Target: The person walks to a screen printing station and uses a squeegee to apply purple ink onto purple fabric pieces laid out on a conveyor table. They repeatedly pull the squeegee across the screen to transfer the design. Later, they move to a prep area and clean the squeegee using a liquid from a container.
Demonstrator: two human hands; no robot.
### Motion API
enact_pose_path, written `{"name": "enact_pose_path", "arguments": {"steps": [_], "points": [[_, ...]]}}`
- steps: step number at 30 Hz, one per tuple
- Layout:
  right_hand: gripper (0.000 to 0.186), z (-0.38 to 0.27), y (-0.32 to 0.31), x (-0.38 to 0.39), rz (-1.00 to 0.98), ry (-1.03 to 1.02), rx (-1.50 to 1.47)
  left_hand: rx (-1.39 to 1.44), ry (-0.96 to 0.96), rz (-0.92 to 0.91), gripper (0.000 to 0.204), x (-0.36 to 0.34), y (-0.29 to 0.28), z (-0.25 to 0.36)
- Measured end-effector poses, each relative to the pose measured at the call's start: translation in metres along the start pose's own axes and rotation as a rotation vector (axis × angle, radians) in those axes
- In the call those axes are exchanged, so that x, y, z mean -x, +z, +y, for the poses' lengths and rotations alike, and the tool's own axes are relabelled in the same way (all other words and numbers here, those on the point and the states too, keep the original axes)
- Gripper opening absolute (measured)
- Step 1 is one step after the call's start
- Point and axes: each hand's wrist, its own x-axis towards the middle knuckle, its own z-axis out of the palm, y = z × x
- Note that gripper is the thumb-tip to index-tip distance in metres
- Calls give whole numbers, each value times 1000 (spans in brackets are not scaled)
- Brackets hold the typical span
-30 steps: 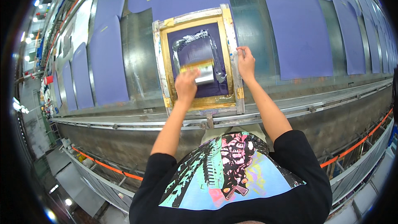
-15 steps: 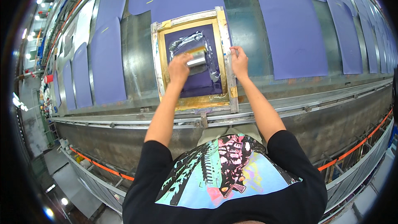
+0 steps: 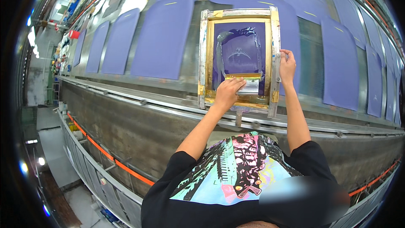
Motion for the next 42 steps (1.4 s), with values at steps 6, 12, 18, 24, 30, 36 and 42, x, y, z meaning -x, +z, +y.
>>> {"name": "enact_pose_path", "arguments": {"steps": [6, 12, 18, 24, 30, 36, 42], "points": [[31, 2, 12, 35, 27, -66, -175, -6, -126, -22, 37, 20, -20, 15], [23, -5, 5, 88, 26, -43, -231, -53, -183, -47, 35, 59, -56, 28], [21, -6, 35, 115, -115, 49, -204, -100, -226, -29, 48, 86, -62, 1], [18, -19, 74, 124, -30, -37, -229, -31, -233, 61, 45, 102, -77, -34], [17, -28, 92, 127, -50, 67, -121, -52, -141, -79, 53, 135, -100, -52], [16, -25, 112, 129, 14, 71, -104, -221, 46, -159, 50, 111, -96, -89], [16, -21, 122, 131, 11, 57, -35, 7, -231, -214, 35, -38, -88, -165]]}}
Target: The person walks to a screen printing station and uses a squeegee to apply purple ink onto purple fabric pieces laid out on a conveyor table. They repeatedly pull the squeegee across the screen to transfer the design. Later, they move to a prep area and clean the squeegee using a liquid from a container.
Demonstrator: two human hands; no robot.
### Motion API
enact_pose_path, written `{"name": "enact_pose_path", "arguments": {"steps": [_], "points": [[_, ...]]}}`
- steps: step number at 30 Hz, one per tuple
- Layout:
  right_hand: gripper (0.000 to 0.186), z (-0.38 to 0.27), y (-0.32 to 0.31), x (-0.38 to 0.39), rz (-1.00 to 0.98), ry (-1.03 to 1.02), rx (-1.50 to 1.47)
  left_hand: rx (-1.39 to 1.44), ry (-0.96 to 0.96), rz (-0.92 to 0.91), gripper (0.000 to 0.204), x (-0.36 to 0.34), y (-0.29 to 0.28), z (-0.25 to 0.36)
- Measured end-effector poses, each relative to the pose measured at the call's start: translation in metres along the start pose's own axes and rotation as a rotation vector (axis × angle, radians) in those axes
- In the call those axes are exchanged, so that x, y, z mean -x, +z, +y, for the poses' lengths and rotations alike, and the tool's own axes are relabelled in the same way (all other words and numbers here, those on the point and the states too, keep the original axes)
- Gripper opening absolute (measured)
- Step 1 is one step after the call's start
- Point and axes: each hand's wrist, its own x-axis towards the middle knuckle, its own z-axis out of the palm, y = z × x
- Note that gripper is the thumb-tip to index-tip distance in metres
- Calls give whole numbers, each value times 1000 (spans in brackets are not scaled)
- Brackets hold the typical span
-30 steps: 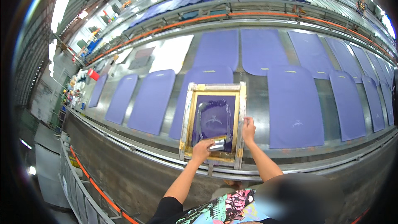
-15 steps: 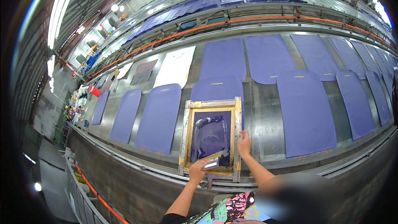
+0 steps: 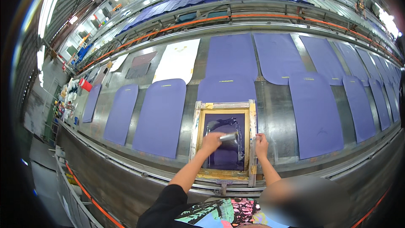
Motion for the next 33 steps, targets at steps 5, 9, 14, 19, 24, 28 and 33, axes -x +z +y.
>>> {"name": "enact_pose_path", "arguments": {"steps": [5, 9, 14, 19, 24, 28, 33], "points": [[17, 2, 3, -3, 13, -17, -19, -87, 68, 146, 34, -45, 12, -4], [17, 5, 1, -2, 0, -18, -1, -126, 139, 213, 36, 37, 37, 0], [22, 7, 2, -3, 31, -22, 24, -138, 155, 55, 33, 87, 26, 3], [29, 17, 2, -9, 26, 6, 24, 34, 24, 171, 34, -16, 23, -4], [21, 21, -4, -13, -51, 80, 13, -109, 144, 211, 37, 18, 49, 2], [18, 11, -5, -12, -21, 58, 1, -156, 192, 205, 37, 92, 46, 15], [19, 5, -5, -11, -23, 53, 21, 50, 59, 218, 34, 12, 28, 7]]}}
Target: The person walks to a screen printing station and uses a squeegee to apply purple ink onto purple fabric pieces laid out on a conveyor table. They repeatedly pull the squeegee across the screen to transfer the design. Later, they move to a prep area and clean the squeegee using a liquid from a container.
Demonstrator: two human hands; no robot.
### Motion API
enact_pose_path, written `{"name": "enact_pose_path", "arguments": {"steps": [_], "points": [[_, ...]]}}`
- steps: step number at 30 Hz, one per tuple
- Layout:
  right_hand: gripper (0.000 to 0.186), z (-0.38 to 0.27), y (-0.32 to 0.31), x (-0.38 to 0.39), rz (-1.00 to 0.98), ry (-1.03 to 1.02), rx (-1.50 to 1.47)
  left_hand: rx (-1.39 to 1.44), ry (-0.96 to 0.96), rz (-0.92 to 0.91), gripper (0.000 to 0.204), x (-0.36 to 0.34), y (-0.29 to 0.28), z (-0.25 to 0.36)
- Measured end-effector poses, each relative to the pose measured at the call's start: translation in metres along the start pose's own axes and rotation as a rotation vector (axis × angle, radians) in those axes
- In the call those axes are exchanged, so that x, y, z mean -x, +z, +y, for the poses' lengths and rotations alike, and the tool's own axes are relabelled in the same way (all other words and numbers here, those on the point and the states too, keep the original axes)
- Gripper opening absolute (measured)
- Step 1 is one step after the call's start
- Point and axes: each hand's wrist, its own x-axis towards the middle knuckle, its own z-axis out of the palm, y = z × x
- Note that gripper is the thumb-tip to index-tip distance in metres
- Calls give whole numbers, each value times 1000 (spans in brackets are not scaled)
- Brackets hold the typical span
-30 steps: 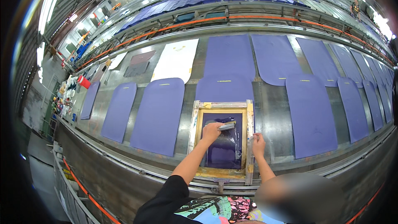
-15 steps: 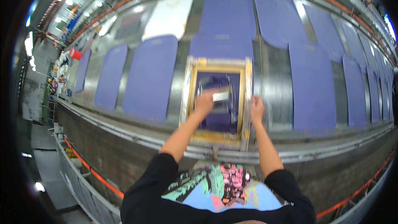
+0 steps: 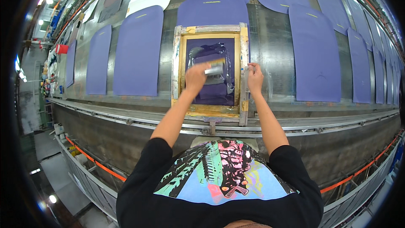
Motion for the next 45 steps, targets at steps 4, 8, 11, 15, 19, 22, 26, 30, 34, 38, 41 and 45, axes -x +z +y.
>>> {"name": "enact_pose_path", "arguments": {"steps": [4, 8, 11, 15, 19, 22, 26, 30, 34, 38, 41, 45], "points": [[19, 12, -1, -3, -25, 43, -2, -103, 10, -20, 33, -50, 17, -14], [19, 33, 7, -8, -7, -25, -59, -148, 97, -73, 37, 20, 18, -6], [17, 41, 11, -16, -47, -9, -96, -167, 98, -88, 36, 79, 8, 4], [18, 16, 5, -18, -9, -64, -67, -133, 165, -100, 43, 112, -17, 10], [20, -42, 19, 5, 42, -62, 61, -40, 178, -102, 55, 121, -57, -4], [20, -84, 96, 47, 1, -104, 10, -30, 104, -82, 58, 131, -110, -61], [19, -112, 236, 106, -25, -105, -148, -59, 75, -73, 59, 142, -186, -180], [20, -135, 339, 152, 46, -204, -128, -173, 92, -156, 55, 152, -248, -283], [19, -159, 384, 175, 53, -120, -98, -181, 13, -144, 58, 157, -278, -331], [16, -162, 394, 178, 37, -54, -85, -136, 37, -120, 59, 163, -284, -350], [16, -158, 404, 176, 57, -61, -12, -105, 78, -75, 60, 183, -291, -363], [17, -162, 420, 178, 50, -46, 67, -141, 122, -141, 55, 205, -306, -371]]}}
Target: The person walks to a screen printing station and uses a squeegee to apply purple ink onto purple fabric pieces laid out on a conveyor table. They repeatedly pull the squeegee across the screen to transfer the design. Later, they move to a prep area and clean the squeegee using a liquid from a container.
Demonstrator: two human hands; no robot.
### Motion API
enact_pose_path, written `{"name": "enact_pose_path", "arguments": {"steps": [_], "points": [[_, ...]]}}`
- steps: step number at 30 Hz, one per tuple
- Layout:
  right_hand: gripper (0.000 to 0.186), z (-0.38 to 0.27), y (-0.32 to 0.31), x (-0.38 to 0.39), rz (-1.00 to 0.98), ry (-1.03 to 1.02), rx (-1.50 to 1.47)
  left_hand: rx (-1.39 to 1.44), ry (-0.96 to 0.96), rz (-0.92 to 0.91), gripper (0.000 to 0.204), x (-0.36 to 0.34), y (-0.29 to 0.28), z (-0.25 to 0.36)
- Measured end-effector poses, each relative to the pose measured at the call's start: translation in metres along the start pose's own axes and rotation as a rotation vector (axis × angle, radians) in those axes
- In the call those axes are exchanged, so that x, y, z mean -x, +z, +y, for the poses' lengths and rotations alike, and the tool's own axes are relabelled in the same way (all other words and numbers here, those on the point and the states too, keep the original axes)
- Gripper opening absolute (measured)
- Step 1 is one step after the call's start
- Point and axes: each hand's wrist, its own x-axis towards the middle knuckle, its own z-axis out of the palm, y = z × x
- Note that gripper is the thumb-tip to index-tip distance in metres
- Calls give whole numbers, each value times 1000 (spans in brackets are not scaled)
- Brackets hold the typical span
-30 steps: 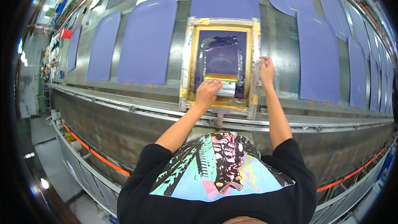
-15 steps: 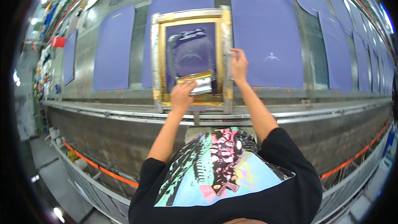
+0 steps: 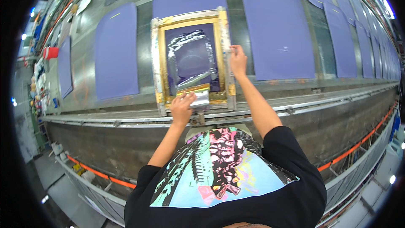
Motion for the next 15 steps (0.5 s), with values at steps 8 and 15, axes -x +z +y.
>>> {"name": "enact_pose_path", "arguments": {"steps": [8, 15], "points": [[18, -2, 1, 1, -27, 56, -38, 181, -224, -35, 42, -171, 0, -52], [19, 2, 3, 0, -22, 40, -60, -31, -9, 157, 35, -169, 28, -56]]}}
